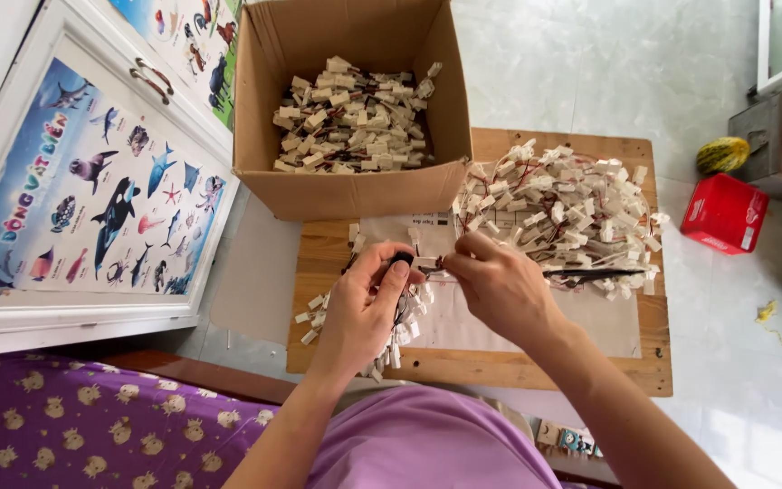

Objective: Taping together groups of white electrical wire connectors using black tape.

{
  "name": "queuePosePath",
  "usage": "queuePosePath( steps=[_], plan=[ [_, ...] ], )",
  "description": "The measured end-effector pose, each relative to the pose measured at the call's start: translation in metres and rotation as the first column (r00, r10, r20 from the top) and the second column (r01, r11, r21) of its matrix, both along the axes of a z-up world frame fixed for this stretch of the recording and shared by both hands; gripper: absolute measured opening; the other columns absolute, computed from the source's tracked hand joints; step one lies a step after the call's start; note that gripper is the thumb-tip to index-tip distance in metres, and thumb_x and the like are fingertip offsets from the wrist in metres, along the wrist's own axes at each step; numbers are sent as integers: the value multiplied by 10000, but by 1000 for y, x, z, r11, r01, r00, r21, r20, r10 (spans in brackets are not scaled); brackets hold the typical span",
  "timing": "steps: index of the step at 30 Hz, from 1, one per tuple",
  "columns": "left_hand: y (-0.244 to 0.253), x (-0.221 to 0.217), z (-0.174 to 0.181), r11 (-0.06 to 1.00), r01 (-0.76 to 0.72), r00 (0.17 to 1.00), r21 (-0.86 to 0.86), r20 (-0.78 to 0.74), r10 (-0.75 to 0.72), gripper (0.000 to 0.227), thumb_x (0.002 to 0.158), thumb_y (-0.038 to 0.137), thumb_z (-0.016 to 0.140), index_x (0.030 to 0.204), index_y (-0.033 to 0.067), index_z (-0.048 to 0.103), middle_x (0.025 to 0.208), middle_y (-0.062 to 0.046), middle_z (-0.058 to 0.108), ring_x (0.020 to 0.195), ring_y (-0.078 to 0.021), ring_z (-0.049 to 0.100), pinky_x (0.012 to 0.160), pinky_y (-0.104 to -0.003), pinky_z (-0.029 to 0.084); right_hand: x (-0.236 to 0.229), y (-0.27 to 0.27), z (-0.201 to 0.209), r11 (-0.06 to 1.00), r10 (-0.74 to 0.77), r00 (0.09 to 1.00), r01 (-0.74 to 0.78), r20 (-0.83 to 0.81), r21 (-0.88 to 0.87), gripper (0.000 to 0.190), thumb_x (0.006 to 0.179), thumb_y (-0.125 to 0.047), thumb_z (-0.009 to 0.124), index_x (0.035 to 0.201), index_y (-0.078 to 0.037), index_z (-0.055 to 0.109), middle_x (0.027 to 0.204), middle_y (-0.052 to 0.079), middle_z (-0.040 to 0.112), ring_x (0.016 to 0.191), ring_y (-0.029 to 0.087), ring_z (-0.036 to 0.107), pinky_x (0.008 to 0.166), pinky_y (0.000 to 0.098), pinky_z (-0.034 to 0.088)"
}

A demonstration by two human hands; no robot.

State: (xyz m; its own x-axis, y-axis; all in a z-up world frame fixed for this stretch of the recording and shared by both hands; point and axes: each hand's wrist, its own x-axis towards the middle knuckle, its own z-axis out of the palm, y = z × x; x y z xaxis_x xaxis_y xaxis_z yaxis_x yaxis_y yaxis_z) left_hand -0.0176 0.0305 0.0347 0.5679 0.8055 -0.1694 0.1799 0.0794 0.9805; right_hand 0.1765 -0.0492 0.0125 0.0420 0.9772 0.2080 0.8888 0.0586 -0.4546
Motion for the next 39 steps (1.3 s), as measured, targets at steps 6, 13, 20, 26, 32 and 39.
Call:
queuePosePath(
  steps=[6,13,20,26,32,39],
  plan=[
    [-12,1,20,978,115,985,-171,-107,-135,808,986,205,579,1652,236,124,844,-38,777,567,-85,468,522,-259,428,-8,2,19,935,-173,983,182,58,-304,121,900,-145,689,935,-86,788,1155,119,648,797,293,705,694,408,585],
    [-35,22,-50,938,202,972,-281,176,-157,961,1038,158,536,1624,231,-223,901,-71,767,754,-64,648,731,-215,522,30,-8,-3,828,-183,964,44,-195,-560,207,878,-268,699,966,-137,833,1160,62,677,1057,257,672,919,393,520],
    [-35,48,-52,955,96,995,-279,45,-87,992,1011,140,537,1607,316,-235,886,-61,782,663,-76,614,579,-230,474,25,-16,-1,890,-241,941,117,-236,-441,220,875,-273,666,896,-138,839,1152,55,656,906,239,711,842,372,547],
    [-42,54,-50,966,23,996,-256,93,1,960,1003,107,526,1622,323,-176,895,-54,783,725,-66,702,608,-217,513,25,-17,1,885,-268,923,123,-275,-448,229,877,-267,653,892,-119,827,1141,63,638,835,233,721,794,359,569],
    [-48,57,-59,957,-25,989,-290,135,67,946,1010,80,514,1631,326,-155,904,-60,771,729,-67,696,605,-215,523,24,-20,0,904,-258,926,131,-277,-406,223,879,-261,651,887,-115,819,1145,69,648,847,249,719,800,377,563],
    [-46,66,-58,956,-82,992,-283,68,105,956,1013,85,544,1657,343,-113,816,-70,697,621,-86,566,514,-248,477,21,-19,5,917,-227,954,141,-198,-372,206,868,-265,673,910,-121,813,1185,78,646,771,286,719,769,417,558]
  ],
)
